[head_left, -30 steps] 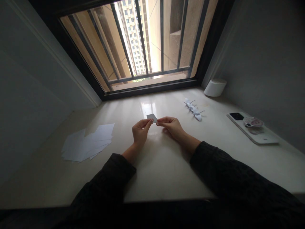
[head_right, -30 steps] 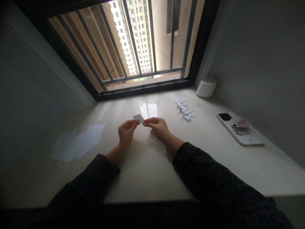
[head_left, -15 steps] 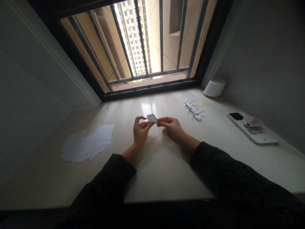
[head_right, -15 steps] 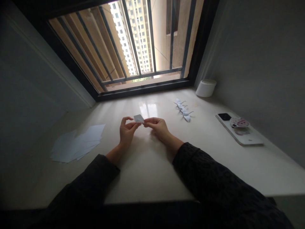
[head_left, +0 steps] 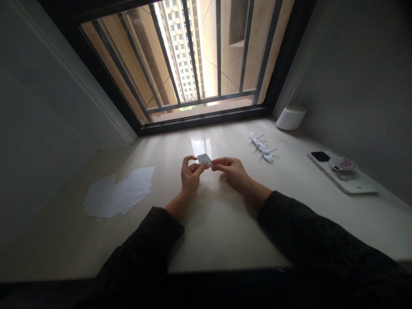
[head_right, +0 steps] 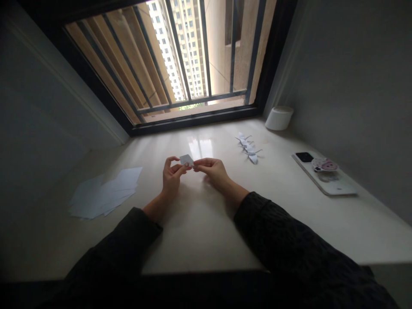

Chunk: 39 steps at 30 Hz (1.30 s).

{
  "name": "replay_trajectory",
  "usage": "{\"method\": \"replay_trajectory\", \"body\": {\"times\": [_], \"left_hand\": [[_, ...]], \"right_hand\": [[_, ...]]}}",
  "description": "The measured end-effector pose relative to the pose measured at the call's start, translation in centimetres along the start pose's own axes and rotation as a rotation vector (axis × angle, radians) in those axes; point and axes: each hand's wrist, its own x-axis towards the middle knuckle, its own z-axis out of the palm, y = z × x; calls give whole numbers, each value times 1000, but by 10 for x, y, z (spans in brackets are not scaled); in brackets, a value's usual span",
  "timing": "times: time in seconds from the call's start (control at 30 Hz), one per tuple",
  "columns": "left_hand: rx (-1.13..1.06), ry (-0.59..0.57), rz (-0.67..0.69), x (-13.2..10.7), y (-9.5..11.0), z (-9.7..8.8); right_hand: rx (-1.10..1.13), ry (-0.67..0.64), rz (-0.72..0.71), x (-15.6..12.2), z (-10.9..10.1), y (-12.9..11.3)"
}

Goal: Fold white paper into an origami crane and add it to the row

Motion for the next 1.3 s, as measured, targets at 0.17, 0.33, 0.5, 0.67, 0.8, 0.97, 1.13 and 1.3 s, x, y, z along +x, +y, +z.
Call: {"method": "replay_trajectory", "body": {"times": [0.17,0.33,0.5,0.67,0.8,0.97,1.13,1.3], "left_hand": [[38,0,-7,0,0,-2],[84,-20,15,-1,-1,-3],[129,-76,86,-2,-2,-3],[156,-77,54,0,-5,-5],[241,-88,-37,3,-6,-6],[292,-47,-21,3,-5,-7],[275,-32,-27,1,-5,-5],[239,36,-68,3,-3,-4]], "right_hand": [[-23,3,35,-1,-1,-1],[-63,21,41,1,-4,2],[-100,33,-7,3,-7,5],[-261,24,-183,2,-7,4],[-420,-21,-269,-1,-6,2],[-445,-11,-311,-3,-3,1],[-284,9,-218,-3,-2,3],[-70,-17,-68,-1,-1,1]]}}
